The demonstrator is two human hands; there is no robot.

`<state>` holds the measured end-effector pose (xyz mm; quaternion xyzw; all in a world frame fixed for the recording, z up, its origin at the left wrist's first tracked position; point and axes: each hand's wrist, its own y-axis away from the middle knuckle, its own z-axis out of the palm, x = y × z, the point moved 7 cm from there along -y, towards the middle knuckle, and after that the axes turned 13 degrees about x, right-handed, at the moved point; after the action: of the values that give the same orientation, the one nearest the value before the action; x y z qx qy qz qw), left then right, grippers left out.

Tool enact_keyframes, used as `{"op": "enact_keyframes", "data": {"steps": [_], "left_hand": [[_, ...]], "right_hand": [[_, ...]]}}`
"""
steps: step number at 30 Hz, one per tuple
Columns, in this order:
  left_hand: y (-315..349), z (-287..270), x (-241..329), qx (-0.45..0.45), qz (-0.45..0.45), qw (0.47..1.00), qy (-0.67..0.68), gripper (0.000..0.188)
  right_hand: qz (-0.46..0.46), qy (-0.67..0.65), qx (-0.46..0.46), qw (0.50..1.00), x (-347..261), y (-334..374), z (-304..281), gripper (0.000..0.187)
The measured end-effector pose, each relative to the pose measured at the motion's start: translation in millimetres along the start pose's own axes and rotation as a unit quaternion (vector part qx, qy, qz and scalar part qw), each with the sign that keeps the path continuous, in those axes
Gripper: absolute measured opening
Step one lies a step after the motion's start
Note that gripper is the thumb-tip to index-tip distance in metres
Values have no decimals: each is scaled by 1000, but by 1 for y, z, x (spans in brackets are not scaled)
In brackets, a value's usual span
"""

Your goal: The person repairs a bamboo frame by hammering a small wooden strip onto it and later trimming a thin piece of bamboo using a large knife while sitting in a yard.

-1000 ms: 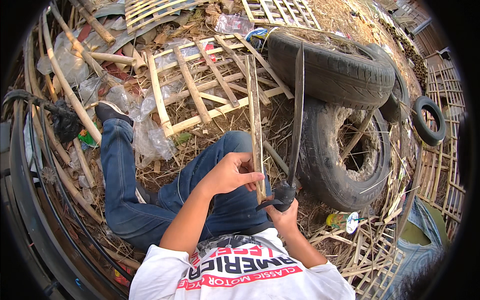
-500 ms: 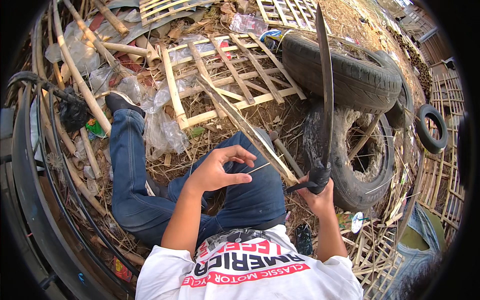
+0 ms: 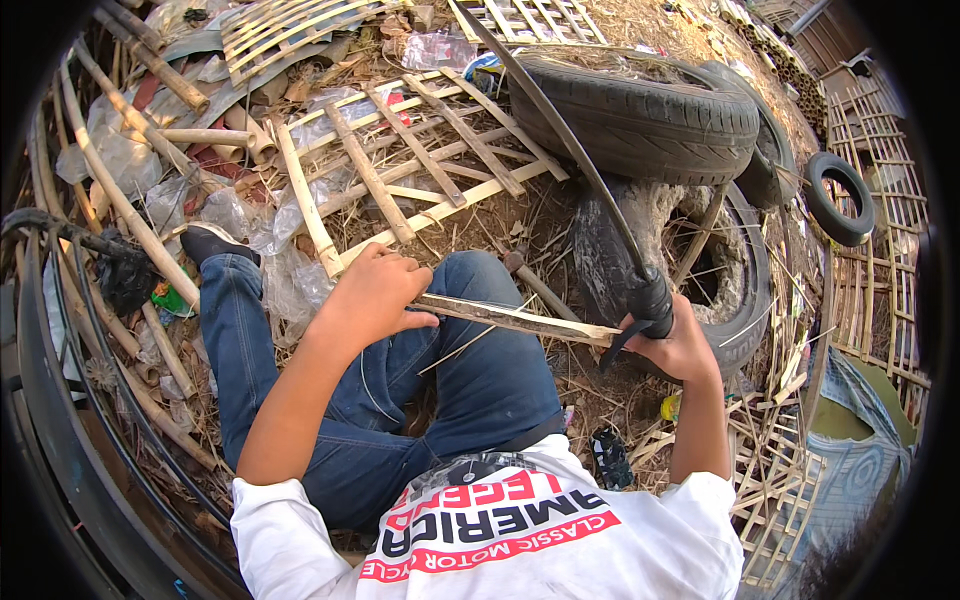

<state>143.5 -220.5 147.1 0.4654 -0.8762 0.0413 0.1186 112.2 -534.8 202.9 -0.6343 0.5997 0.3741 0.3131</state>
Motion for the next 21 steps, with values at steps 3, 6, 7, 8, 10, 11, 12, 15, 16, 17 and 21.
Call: {"op": "enact_keyframes", "data": {"steps": [3,6,7,8,10,11,12,15,16,17,21], "left_hand": [[-2,5,15,59,2,984,168,51],[-5,-5,24,141,38,981,124,48],[-5,-8,28,182,73,976,100,47],[-6,-9,31,205,82,971,88,42],[-12,-2,41,136,50,988,49,42],[-13,1,43,100,32,994,28,43],[-14,-4,49,160,71,984,39,47],[-23,-5,59,132,41,990,31,49],[-25,-2,59,128,5,991,31,50],[-26,0,61,128,-31,991,32,51],[-24,19,80,179,-93,979,37,55]], "right_hand": [[25,-44,18,999,10,0,-14,32],[70,-87,46,993,21,-1,-32,36],[94,-115,45,988,25,1,-39,38],[79,-137,63,985,30,2,-44,42],[72,-77,108,989,33,2,-57,32],[69,-49,128,988,35,3,-62,28],[90,-39,159,982,38,5,-67,29],[35,91,234,967,52,14,-88,30],[15,146,265,953,35,22,-85,30],[2,132,275,952,32,29,-77,30],[-6,125,266,956,22,51,-41,34]]}}
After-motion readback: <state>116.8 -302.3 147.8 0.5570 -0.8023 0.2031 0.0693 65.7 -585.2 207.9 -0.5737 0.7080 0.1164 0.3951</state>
